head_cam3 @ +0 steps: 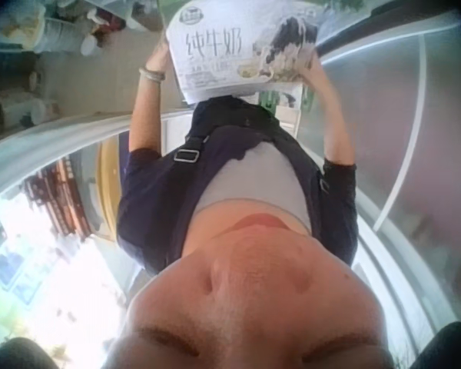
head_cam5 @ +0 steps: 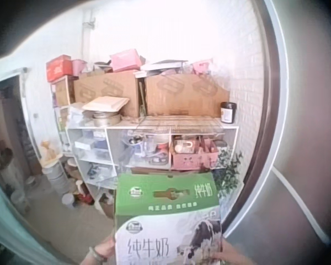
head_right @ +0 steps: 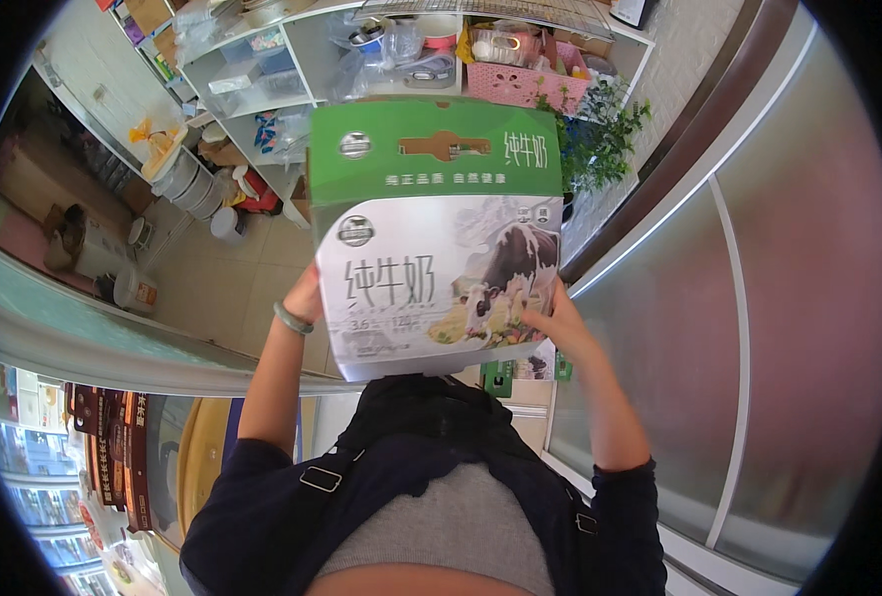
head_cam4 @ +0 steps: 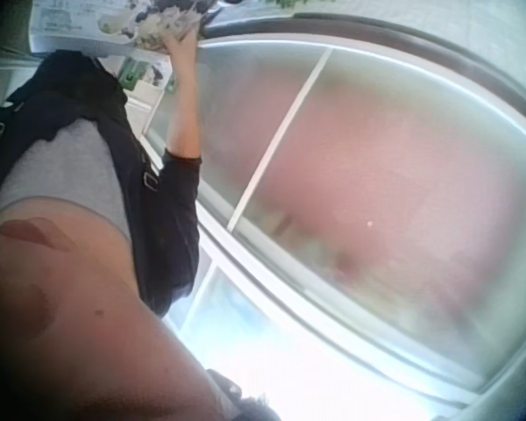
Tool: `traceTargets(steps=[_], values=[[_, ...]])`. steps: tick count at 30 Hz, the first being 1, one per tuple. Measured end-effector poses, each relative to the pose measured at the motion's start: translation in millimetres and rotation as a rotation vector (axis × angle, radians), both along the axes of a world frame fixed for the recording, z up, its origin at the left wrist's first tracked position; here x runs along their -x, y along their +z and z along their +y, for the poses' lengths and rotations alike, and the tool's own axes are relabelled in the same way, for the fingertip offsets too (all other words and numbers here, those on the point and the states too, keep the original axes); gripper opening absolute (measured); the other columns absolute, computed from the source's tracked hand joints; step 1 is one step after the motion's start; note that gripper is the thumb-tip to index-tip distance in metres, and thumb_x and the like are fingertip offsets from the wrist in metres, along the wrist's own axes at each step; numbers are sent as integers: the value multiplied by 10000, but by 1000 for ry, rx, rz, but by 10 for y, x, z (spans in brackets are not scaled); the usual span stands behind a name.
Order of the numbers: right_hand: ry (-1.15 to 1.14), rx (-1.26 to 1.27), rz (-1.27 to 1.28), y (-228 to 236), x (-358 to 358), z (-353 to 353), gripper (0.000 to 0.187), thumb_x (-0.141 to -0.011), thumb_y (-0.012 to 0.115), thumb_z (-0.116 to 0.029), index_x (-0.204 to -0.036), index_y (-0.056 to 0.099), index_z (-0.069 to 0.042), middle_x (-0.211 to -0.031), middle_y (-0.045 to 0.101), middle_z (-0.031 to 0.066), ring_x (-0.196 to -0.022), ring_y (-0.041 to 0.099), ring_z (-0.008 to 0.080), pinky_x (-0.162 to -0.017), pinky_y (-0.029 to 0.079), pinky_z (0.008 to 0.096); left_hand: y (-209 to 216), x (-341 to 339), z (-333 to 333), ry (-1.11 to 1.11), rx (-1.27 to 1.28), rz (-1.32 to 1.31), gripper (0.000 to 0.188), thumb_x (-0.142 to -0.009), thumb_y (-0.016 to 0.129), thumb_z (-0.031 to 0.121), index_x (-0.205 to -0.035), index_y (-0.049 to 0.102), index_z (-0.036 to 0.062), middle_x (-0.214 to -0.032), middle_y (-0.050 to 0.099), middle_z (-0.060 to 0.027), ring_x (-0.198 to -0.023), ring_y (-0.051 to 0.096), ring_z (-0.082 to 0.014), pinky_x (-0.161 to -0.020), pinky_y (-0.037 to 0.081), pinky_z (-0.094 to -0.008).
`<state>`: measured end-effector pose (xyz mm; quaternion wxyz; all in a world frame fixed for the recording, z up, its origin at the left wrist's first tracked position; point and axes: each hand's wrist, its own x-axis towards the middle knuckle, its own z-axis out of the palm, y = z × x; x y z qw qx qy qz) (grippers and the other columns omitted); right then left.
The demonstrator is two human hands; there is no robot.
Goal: The person assembles flat-packed cardboard boxes by folding and interlocking tabs. They handle multiple boxes one at a time, folding sides and locking flaps to form rectangular containers.
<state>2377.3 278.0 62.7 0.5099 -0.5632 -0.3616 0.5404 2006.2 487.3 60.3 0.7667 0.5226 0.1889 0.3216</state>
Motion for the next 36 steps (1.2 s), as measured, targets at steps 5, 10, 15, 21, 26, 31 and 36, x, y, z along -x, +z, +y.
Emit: traceTargets(steps=[5, 10, 15, 21, 26, 31, 36], values=[[-232, -51, 81, -432, 256, -57, 604, -765, 801, -40, -1277, 480, -27, -1163, 628, 69, -1018, 625, 165, -915, 506, 327, 173, -82, -173, 153, -142, 168, 1198, -670, 782, 654, -1444, 205, -54, -1427, 343, -160, -1355, 320, -250, -1143, 235, -363], [-216, -93, 120, -506, 299, -203, 588, -768, 803, -30, -1258, 477, -31, -1181, 613, 86, -1071, 605, 187, -938, 494, 340, 20, -115, -260, 196, -162, 158, 1238, -644, 777, 693, -1455, 194, -40, -1425, 343, -155, -1377, 283, -255, -1154, 205, -372], [-262, -203, 27, -455, 237, -297, 817, -666, 885, -112, -1323, 405, -41, -1201, 568, 90, -1079, 590, 206, -958, 481, 354, -177, 180, -283, -82, -114, 150, 1421, -550, 857, 659, -1516, 44, 7, -1541, 204, -122, -1420, 216, -249, -1161, 181, -406], [-129, -70, -172, -635, -92, -768, 783, -608, 914, -178, -1251, 496, -25, -1172, 584, 86, -1046, 593, 222, -919, 502, 369, -92, 373, -474, -220, 124, -28, 1005, -739, 692, 633, -1453, 341, 19, -1415, 451, -122, -1281, 443, -239, -1048, 385, -397], [73, 194, -305, -1050, -179, -1251, 629, -676, 868, -153, -1205, 551, -27, -1148, 610, 84, -1019, 606, 214, -886, 520, 368, -78, -61, -532, 193, -165, -2, 711, -971, 364, 654, -1288, 497, 32, -1214, 564, -82, -1087, 545, -172, -949, 462, -339], [-39, 111, -299, -1206, -82, -1373, 510, -746, 820, -133, -1185, 579, -35, -1137, 628, 86, -1002, 618, 204, -860, 536, 367, -29, -85, -517, 269, 4, 277, 864, -873, 422, 736, -1336, 406, 7, -1276, 504, -105, -1170, 475, -198, -1013, 387, -359], [-100, -6, -329, -1128, 67, -1008, 393, -815, 772, -114, -1165, 607, -43, -1126, 646, 88, -985, 629, 194, -833, 552, 365, -2, -194, -582, 362, -259, 239, 1084, -763, 486, 822, -1415, 284, -21, -1367, 425, -131, -1284, 383, -220, -1083, 302, -375]])
